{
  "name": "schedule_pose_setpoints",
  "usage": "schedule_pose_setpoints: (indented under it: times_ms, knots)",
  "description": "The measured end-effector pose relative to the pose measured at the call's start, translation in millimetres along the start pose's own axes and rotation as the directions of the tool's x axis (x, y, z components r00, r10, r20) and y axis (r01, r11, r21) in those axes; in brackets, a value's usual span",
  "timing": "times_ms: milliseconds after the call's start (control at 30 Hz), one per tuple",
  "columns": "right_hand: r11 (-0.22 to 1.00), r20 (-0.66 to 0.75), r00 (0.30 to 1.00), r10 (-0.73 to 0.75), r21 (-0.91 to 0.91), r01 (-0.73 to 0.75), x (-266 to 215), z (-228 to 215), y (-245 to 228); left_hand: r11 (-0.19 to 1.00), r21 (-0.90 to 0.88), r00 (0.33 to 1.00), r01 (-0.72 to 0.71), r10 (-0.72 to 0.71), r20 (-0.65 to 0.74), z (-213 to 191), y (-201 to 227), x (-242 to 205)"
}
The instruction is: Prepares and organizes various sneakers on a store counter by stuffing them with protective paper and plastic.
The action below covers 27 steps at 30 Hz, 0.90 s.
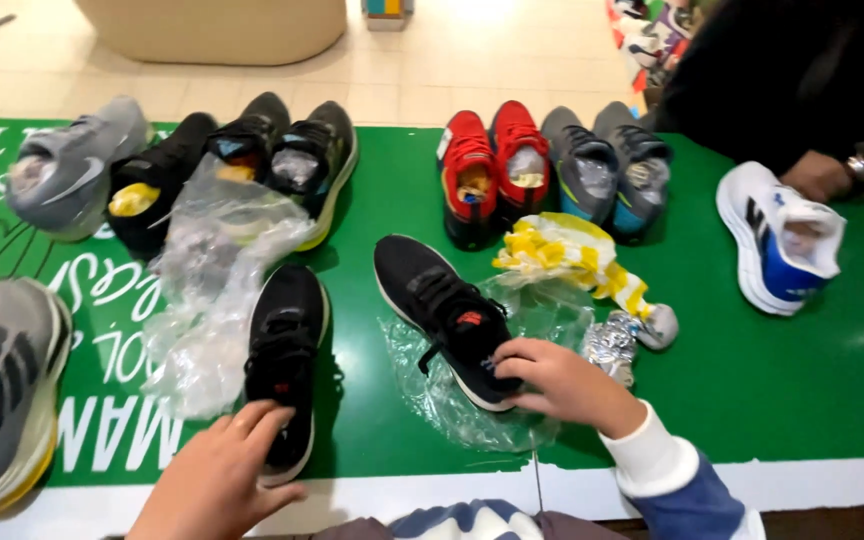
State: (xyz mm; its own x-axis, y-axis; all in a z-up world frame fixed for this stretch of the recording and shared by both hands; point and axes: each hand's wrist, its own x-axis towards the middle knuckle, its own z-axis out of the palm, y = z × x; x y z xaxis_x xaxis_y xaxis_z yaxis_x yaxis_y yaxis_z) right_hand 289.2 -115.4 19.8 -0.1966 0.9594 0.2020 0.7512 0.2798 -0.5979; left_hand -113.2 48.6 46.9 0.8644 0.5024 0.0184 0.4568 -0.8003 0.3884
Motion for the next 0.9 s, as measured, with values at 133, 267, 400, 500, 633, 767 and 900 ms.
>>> schedule_pose_setpoints:
  times_ms: [133,267,400,500,633,767,900]
  knots:
    - [0.994,-0.051,0.996,0.076,-0.079,-0.080,11.9,-23.4,-23.0,0.997,0.042,0.995,0.064,-0.067,0.078,46.8,-55.9,-19.4]
    - [0.998,-0.155,0.986,0.061,0.024,-0.058,29.3,-10.2,-61.7,0.975,0.218,0.998,0.054,-0.050,-0.022,19.5,15.8,-6.3]
    - [0.954,-0.077,0.966,0.249,0.193,-0.230,56.6,45.3,-82.4,0.989,0.094,0.962,-0.114,0.133,-0.237,49.9,77.9,15.0]
    - [0.950,0.022,0.962,0.271,0.156,-0.271,71.1,79.9,-81.7,0.973,0.059,0.935,-0.224,0.231,-0.269,67.7,82.5,19.2]
    - [0.983,0.037,0.984,0.175,-0.062,-0.173,77.0,107.0,-79.8,0.954,0.121,0.918,-0.274,0.297,-0.264,55.2,61.9,8.2]
    - [0.974,-0.015,0.985,0.171,-0.150,-0.172,74.3,116.2,-60.6,0.954,0.176,0.948,-0.243,0.272,-0.164,61.5,51.1,-10.7]
    - [0.984,-0.076,0.983,0.166,-0.058,-0.171,73.4,116.0,-48.0,0.960,0.170,0.926,-0.221,0.261,-0.273,68.0,50.5,-25.0]
